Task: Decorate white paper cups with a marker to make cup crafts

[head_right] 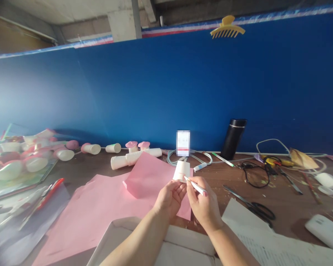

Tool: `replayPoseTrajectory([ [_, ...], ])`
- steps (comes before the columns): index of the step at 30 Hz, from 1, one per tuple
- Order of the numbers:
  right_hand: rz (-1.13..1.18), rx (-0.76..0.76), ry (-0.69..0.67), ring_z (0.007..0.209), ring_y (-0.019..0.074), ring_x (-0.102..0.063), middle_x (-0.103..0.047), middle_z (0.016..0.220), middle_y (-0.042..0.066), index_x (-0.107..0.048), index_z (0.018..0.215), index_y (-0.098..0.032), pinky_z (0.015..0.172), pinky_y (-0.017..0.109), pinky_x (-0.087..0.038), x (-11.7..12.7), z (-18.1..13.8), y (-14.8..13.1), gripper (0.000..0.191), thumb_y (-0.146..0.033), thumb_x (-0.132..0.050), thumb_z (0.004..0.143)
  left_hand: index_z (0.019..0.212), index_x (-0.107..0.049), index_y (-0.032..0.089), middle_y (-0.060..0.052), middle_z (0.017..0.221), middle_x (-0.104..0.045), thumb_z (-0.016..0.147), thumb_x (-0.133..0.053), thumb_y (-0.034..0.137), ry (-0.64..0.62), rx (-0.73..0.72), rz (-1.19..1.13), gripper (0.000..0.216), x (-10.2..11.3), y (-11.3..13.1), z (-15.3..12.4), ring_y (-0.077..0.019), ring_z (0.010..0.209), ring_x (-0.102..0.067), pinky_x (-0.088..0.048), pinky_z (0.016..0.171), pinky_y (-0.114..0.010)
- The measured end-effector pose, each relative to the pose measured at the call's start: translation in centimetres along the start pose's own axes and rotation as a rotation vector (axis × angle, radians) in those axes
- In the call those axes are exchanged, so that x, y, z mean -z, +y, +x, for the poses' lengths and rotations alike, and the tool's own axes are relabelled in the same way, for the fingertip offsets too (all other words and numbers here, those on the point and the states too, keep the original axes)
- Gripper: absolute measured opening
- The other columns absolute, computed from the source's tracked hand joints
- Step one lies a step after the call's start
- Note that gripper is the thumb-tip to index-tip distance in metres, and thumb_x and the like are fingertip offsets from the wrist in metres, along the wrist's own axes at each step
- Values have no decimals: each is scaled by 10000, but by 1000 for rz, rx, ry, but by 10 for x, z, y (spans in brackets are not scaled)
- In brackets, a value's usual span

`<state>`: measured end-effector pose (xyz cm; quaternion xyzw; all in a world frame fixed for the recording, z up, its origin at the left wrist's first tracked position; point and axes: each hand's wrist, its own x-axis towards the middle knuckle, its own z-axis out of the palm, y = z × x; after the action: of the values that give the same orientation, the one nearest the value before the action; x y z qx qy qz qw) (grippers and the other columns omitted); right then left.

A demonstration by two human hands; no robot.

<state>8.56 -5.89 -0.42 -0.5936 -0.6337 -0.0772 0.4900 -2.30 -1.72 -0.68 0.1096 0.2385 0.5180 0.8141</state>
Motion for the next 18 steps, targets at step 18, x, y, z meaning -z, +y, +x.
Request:
replayPoseTrajectory([
  [18, -13, 24, 24, 628, 149, -648, -693, 797, 63, -600, 951, -182, 591, 230, -499, 0, 1, 1, 207, -354, -499, 896, 759, -560, 95, -75, 709, -626, 767, -574, 49, 15, 8, 3, 49, 1, -1, 0, -137, 683, -653, -554, 785, -266],
])
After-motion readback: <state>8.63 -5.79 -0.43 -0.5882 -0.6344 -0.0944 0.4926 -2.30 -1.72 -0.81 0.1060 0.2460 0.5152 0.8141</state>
